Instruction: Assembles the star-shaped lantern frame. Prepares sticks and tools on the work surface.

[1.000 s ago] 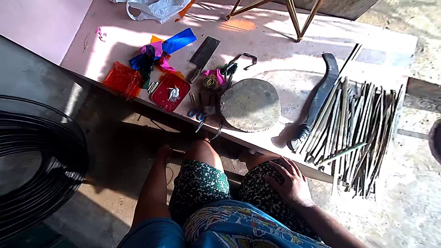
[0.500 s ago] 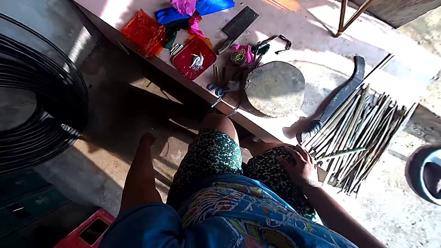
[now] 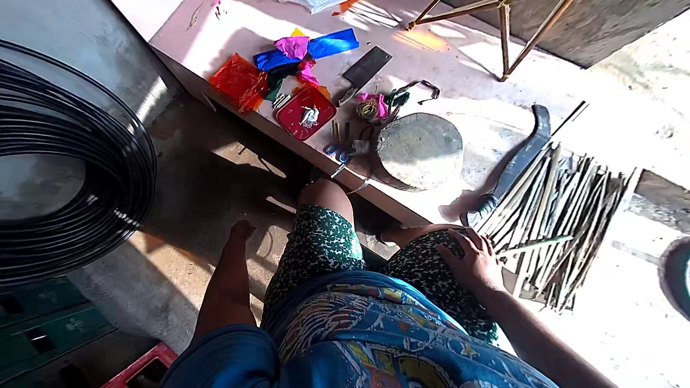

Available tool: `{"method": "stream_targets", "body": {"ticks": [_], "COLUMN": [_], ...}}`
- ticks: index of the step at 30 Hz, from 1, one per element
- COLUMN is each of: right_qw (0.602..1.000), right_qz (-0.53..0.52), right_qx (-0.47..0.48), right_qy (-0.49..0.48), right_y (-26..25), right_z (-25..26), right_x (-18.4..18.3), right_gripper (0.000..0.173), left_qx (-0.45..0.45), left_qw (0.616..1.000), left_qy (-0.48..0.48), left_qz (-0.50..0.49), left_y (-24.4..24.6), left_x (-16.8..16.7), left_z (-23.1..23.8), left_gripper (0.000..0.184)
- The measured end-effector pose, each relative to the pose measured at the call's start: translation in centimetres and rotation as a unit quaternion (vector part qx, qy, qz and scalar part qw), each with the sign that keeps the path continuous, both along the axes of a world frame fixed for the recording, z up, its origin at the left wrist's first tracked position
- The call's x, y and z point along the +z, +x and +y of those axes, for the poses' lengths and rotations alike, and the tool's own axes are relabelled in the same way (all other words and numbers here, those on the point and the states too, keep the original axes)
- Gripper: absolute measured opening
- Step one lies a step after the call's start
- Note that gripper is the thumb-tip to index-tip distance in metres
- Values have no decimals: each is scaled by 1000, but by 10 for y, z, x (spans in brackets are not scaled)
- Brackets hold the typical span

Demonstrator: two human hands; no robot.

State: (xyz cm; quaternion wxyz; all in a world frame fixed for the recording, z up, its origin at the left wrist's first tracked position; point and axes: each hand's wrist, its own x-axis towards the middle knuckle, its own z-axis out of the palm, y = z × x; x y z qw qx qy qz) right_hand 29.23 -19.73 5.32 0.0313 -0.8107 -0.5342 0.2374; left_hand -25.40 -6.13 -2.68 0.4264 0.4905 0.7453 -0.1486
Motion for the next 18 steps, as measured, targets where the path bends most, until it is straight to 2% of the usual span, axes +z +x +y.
{"method": "stream_targets", "body": {"ticks": [4,9,13,18], "right_qw": [1000,998,999,999], "right_qz": [2,10,14,34], "right_qx": [10,31,23,14], "right_qy": [23,48,43,37], "right_y": [-3,-4,-4,3], "right_z": [-3,-13,-17,-16], "right_x": [3,9,8,4], "right_gripper": [67,70,72,74], "left_qx": [-50,-35,-88,-80], "left_qw": [999,996,987,977], "left_qy": [7,81,129,160], "left_qz": [-12,-23,-31,-113], "left_y": [20,54,118,179], "left_x": [15,17,61,86], "left_z": [20,71,111,130], "left_gripper": [42,37,34,36]}}
